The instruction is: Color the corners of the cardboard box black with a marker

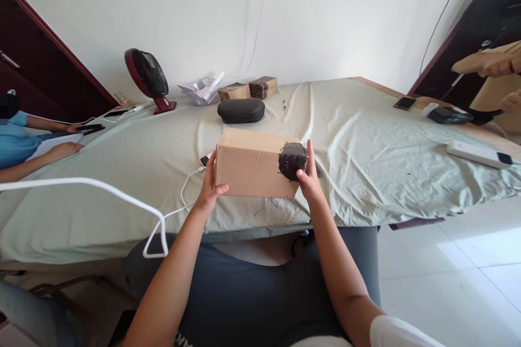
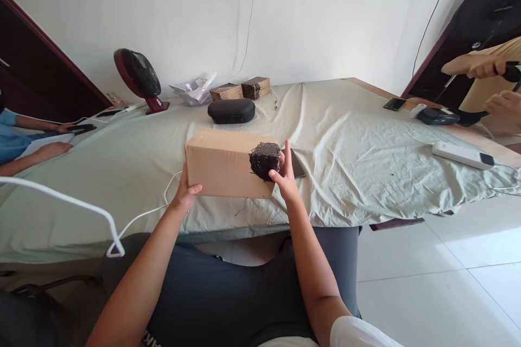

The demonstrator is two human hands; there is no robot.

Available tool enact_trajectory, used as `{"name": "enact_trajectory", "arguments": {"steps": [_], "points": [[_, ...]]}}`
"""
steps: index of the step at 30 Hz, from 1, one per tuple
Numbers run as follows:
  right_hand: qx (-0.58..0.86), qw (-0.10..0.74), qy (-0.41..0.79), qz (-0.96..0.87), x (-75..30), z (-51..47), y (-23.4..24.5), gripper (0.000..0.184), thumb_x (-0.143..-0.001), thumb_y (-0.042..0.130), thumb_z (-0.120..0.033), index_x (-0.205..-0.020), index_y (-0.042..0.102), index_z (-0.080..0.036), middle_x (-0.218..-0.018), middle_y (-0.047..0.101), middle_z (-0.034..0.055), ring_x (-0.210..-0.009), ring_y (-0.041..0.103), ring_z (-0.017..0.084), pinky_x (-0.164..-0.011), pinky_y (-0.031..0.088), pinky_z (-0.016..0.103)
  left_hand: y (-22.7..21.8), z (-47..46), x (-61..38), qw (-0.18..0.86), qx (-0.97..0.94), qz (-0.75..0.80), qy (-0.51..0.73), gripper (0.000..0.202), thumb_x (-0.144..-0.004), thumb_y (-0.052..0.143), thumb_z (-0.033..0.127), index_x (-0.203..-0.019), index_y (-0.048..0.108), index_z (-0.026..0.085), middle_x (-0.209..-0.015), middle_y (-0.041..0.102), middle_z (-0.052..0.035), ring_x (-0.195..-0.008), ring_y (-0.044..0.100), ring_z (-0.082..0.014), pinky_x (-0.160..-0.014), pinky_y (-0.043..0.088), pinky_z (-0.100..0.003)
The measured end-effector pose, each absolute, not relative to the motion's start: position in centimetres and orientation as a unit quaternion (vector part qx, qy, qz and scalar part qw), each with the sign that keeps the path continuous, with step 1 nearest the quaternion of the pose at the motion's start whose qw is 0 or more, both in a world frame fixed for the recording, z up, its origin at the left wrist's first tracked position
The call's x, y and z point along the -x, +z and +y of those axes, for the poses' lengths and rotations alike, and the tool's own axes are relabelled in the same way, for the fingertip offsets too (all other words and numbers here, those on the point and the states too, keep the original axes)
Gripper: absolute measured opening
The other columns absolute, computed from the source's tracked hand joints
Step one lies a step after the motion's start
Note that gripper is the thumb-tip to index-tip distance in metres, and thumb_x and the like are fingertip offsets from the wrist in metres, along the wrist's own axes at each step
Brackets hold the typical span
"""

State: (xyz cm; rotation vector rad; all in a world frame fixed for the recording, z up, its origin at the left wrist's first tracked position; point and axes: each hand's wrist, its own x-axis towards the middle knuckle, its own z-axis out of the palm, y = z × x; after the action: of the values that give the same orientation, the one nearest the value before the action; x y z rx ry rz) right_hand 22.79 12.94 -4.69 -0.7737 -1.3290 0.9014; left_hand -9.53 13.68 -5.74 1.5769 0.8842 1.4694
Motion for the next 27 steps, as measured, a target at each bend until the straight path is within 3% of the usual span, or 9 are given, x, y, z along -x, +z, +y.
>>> {"name": "enact_trajectory", "arguments": {"steps": [5, 9, 11, 13, 16, 18, 20, 24, 27], "points": [[0.309, 0.588, 0.456, -0.592, -23.5, 13.3, -5.5, 0.134, -0.077, 0.088, -0.067, -0.177, 0.004, -0.040, -0.185, 0.021, 0.0036, -0.171, 0.021, 0.035, -0.139, 0.017, 0.057, -5.1, 13.4, 11.0, 0.365, -0.666, 0.342, 0.554, 0.129, -0.069, 0.091, 0.062, -0.173, 0.020, 0.035, -0.169, 0.043, -0.0154, -0.159, 0.040, -0.0427, -0.131, 0.034, -0.058], [0.281, 0.566, 0.446, -0.634, -24.2, 12.8, -4.7, 0.139, -0.077, 0.090, -0.059, -0.175, -0.008, -0.043, -0.185, 0.019, 0.0001, -0.171, 0.022, 0.035, -0.138, 0.019, 0.058, -5.3, 13.4, 12.2, 0.265, -0.735, 0.419, 0.463, 0.147, -0.066, 0.098, 0.047, -0.175, 0.001, 0.032, -0.176, 0.029, -0.0207, -0.163, 0.033, -0.0444, -0.134, 0.024, -0.064], [0.264, 0.549, 0.446, -0.656, -24.4, 12.3, -4.0, 0.137, -0.080, 0.089, -0.056, -0.175, -0.009, -0.044, -0.186, 0.018, -0.0015, -0.171, 0.022, 0.033, -0.138, 0.021, 0.056, -5.6, 13.5, 12.3, 0.231, -0.737, 0.447, 0.451, 0.157, -0.057, 0.103, 0.044, -0.175, -0.001, 0.032, -0.176, 0.027, -0.0223, -0.161, 0.036, -0.0470, -0.131, 0.029, -0.068], [0.257, 0.544, 0.449, -0.661, -24.6, 12.0, -3.6, 0.133, -0.079, 0.089, -0.058, -0.176, -0.001, -0.042, -0.185, 0.018, -0.0025, -0.172, 0.018, 0.032, -0.139, 0.017, 0.053, -5.6, 13.4, 12.2, 0.235, -0.732, 0.452, 0.453, 0.160, -0.051, 0.106, 0.044, -0.174, 0.004, 0.035, -0.176, 0.027, -0.0218, -0.158, 0.040, -0.0487, -0.128, 0.036, -0.069], [0.263, 0.559, 0.469, -0.631, -24.4, 12.0, -4.0, 0.133, -0.071, 0.091, -0.068, -0.177, 0.017, -0.036, -0.181, 0.033, 0.0025, -0.172, 0.018, 0.034, -0.140, 0.012, 0.052, -4.8, 12.9, 11.7, 0.234, -0.734, 0.449, 0.453, 0.144, -0.053, 0.106, 0.041, -0.170, 0.022, 0.036, -0.174, 0.031, -0.0183, -0.155, 0.043, -0.0482, -0.128, 0.036, -0.069], [0.272, 0.564, 0.500, -0.599, -24.3, 12.4, -4.8, 0.131, -0.067, 0.090, -0.073, -0.175, 0.027, -0.034, -0.173, 0.048, 0.0060, -0.169, 0.027, 0.036, -0.139, 0.018, 0.055, -4.1, 12.4, 11.3, 0.224, -0.742, 0.439, 0.454, 0.129, -0.058, 0.104, 0.040, -0.166, 0.032, 0.037, -0.170, 0.036, -0.0157, -0.153, 0.047, -0.0460, -0.129, 0.037, -0.067], [0.281, 0.554, 0.542, -0.566, -24.3, 13.0, -5.9, 0.125, -0.065, 0.088, -0.078, -0.171, 0.038, -0.033, -0.164, 0.059, 0.0086, -0.164, 0.039, 0.039, -0.135, 0.030, 0.058, -3.6, 12.1, 11.1, 0.206, -0.757, 0.411, 0.463, 0.128, -0.061, 0.102, 0.039, -0.166, 0.028, 0.042, -0.169, 0.037, -0.0133, -0.154, 0.047, -0.0432, -0.128, 0.041, -0.064], [0.286, 0.502, 0.615, -0.538, -24.7, 13.8, -7.4, 0.113, -0.064, 0.084, -0.083, -0.159, 0.056, -0.030, -0.148, 0.071, 0.0142, -0.147, 0.060, 0.044, -0.120, 0.052, 0.062, -3.7, 12.2, 10.8, 0.160, -0.790, 0.348, 0.479, 0.145, -0.063, 0.101, 0.038, -0.170, 0.004, 0.049, -0.171, 0.034, -0.0119, -0.159, 0.041, -0.0402, -0.123, 0.048, -0.061], [0.289, 0.518, 0.587, -0.552, -25.0, 13.9, -7.5, 0.105, -0.067, 0.086, -0.076, -0.157, 0.057, -0.030, -0.143, 0.073, 0.0135, -0.144, 0.062, 0.043, -0.120, 0.051, 0.063, -3.9, 12.5, 10.6, 0.181, -0.778, 0.399, 0.450, 0.136, -0.064, 0.101, 0.042, -0.170, 0.016, 0.040, -0.172, 0.032, -0.0152, -0.160, 0.038, -0.0415, -0.129, 0.040, -0.062]]}}
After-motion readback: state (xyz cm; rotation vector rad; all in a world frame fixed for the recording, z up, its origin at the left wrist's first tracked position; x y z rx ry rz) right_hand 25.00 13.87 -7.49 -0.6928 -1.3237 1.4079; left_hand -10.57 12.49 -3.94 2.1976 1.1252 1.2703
